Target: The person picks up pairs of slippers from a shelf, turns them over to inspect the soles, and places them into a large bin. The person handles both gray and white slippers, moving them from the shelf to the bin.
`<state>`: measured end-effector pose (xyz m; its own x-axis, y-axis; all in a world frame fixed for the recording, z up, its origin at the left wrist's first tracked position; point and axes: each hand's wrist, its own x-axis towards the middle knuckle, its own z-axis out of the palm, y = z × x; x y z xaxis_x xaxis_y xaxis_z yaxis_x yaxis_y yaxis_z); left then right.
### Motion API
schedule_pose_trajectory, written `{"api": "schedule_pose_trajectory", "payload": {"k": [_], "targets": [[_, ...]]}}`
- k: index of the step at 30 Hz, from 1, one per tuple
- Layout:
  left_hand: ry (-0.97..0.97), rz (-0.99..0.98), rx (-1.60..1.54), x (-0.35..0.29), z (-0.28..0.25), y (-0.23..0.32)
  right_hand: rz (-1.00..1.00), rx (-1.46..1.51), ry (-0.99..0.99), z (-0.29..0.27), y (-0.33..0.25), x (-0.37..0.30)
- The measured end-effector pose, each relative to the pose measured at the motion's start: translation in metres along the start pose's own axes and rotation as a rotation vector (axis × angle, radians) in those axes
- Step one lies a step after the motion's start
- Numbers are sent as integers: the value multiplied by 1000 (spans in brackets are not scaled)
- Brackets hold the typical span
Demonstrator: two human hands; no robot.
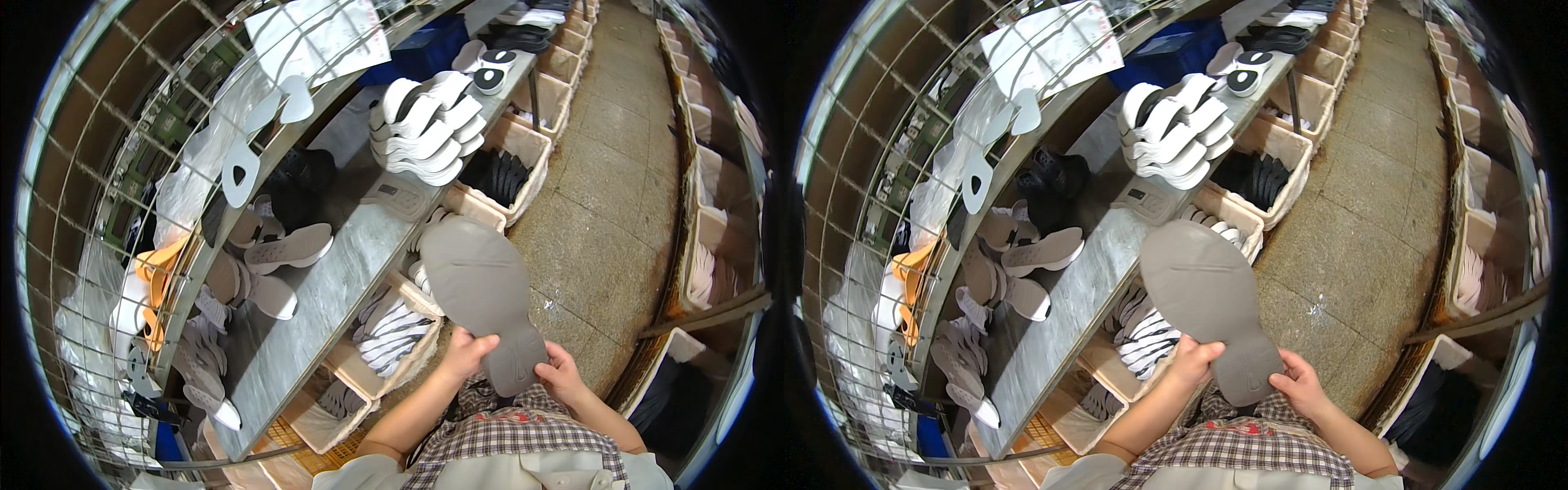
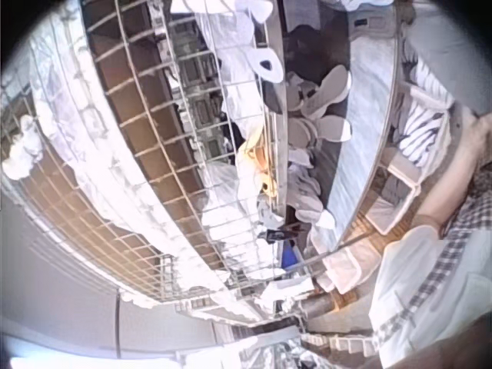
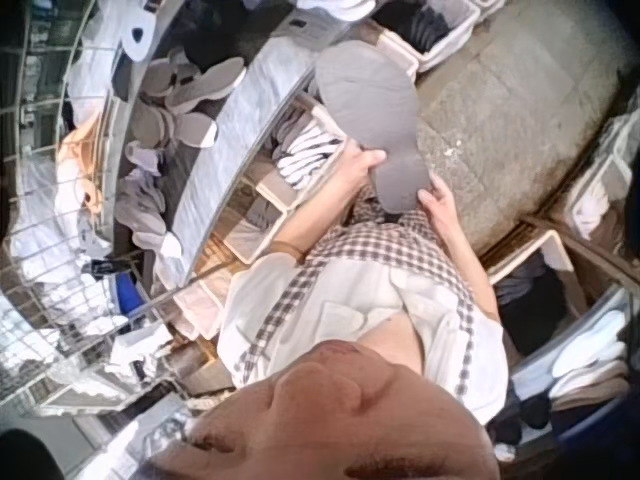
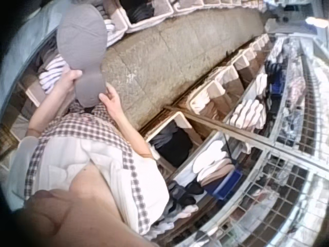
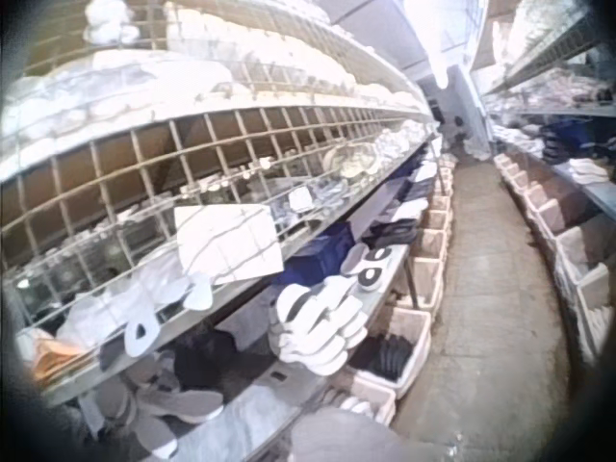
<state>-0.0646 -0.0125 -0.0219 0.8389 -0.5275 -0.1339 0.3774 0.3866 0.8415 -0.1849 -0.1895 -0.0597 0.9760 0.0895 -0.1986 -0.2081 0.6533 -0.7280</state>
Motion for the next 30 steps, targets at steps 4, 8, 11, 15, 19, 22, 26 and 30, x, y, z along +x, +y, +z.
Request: {"api": "schedule_pose_trajectory", "payload": {"k": [4,8,11,15,19,22,26,30], "targets": [[-7,318,113,8,-14,10,90,111,-10,-14,-16,26],[281,321,182,30,-76,59,-215,-6,229,-42,-72,97],[608,308,197,51,-137,96,-384,-125,375,-64,-125,185],[748,486,184,103,-220,134,-330,-233,535,-81,-181,298],[788,438,83,166,-312,176,-357,-110,481,-88,-224,419],[828,355,-54,212,-371,201,-325,-141,581,-93,-251,505],[628,317,-292,260,-415,219,-313,-95,672,-92,-269,600],[621,326,-362,292,-447,231,-329,-134,712,-96,-272,649]]}}
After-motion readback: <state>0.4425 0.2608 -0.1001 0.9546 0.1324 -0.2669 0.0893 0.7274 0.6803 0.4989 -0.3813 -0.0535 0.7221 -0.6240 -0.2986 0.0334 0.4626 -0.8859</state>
